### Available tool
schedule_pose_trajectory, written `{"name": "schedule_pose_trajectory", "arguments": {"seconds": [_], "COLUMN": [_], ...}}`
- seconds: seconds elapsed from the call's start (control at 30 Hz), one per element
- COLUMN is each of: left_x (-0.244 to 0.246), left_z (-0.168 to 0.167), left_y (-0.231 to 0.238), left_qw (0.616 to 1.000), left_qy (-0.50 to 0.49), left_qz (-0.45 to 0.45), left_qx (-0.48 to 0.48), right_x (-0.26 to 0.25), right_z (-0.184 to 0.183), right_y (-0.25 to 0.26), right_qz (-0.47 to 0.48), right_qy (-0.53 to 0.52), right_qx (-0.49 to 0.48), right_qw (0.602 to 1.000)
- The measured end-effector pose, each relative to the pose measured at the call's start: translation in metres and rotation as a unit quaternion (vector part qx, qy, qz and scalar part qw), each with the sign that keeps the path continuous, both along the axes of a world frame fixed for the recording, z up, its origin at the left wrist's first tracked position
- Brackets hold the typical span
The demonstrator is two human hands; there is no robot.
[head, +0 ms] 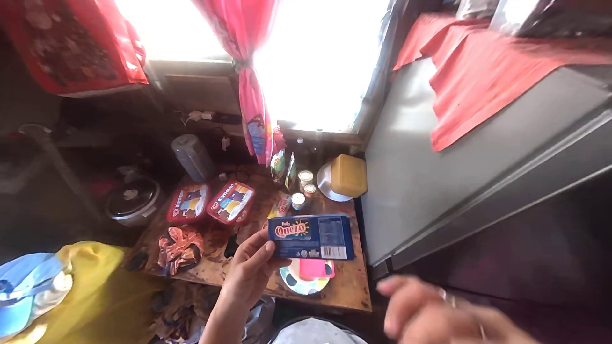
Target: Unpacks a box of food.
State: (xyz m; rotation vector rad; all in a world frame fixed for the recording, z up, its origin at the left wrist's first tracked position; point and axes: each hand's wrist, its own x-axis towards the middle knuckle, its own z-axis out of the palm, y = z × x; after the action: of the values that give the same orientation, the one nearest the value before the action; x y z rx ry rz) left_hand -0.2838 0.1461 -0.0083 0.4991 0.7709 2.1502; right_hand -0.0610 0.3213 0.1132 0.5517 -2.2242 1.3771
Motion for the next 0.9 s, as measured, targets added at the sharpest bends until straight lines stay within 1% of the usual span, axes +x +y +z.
{"name": "schedule_pose_trajectory", "arguments": {"seconds": [0.07, 0.1, 0.13, 0.27, 0.43, 0.53, 0.73, 0.9], "left_x": [0.0, 0.001, 0.002, 0.007, 0.008, 0.008, 0.011, 0.013], "left_z": [-0.006, -0.008, -0.011, -0.02, -0.031, -0.031, -0.031, -0.033], "left_y": [-0.003, -0.004, -0.005, -0.004, -0.008, -0.012, -0.021, -0.028], "left_qw": [1.0, 0.999, 0.999, 0.994, 0.986, 0.984, 0.986, 0.988], "left_qy": [-0.009, -0.014, -0.021, -0.06, -0.096, -0.1, -0.09, -0.086], "left_qz": [-0.017, -0.028, -0.042, -0.092, -0.138, -0.146, -0.136, -0.13], "left_qx": [-0.012, -0.015, -0.015, -0.004, 0.019, 0.028, 0.022, 0.013], "right_x": [-0.016, -0.024, -0.03, -0.042, -0.043, -0.042, -0.043, -0.045], "right_z": [-0.013, -0.022, -0.031, -0.048, -0.053, -0.054, -0.051, -0.051], "right_y": [0.021, 0.03, 0.036, 0.032, 0.026, 0.025, 0.023, 0.021], "right_qz": [-0.154, -0.201, -0.219, -0.181, -0.201, -0.207, -0.179, -0.142], "right_qy": [0.032, 0.027, 0.019, -0.019, 0.026, 0.04, 0.043, 0.009], "right_qx": [0.058, 0.088, 0.099, 0.079, 0.139, 0.166, 0.183, 0.176], "right_qw": [0.986, 0.975, 0.97, 0.98, 0.969, 0.963, 0.966, 0.974]}}
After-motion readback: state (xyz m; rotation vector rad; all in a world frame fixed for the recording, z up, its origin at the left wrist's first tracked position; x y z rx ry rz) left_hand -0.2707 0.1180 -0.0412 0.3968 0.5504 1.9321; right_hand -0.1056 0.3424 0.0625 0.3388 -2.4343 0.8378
